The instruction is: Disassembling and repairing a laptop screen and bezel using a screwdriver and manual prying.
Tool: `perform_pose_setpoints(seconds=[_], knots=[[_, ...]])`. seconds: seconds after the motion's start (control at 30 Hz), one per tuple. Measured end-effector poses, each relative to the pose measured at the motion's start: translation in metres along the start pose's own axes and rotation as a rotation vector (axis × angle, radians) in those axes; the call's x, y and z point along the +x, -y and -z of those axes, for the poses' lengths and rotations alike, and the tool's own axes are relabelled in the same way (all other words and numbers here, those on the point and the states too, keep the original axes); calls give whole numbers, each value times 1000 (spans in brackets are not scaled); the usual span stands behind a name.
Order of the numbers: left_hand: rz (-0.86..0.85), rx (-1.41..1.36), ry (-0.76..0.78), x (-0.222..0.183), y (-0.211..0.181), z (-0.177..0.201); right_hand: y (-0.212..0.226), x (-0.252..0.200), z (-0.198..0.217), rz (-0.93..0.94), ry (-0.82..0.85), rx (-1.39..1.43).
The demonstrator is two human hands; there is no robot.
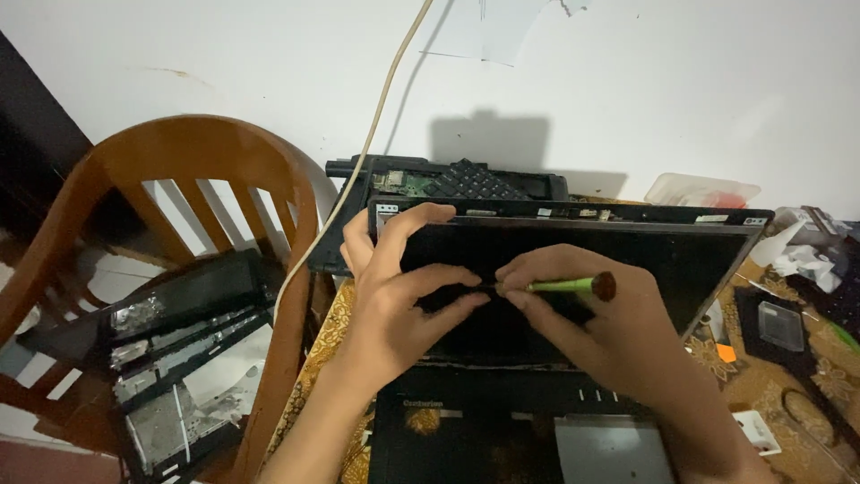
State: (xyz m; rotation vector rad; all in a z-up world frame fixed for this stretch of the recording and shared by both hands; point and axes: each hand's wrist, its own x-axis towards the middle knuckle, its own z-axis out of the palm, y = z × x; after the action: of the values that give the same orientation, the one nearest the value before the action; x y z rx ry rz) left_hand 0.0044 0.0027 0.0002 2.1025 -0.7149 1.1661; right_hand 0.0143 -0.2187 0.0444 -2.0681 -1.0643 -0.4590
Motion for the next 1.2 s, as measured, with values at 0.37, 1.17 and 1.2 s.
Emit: perform_pose_setpoints(seconds=[0.37,1.17,1.2], knots=[[15,-71,-16,3,-4,1,0,-2,2,-142,-4,253],[92,-59,-6,1,-5,2,1,-4,-5,-73,-114,246],[92,-58,-7,2,-7,4,2,-4,-5,-72,-114,246]])
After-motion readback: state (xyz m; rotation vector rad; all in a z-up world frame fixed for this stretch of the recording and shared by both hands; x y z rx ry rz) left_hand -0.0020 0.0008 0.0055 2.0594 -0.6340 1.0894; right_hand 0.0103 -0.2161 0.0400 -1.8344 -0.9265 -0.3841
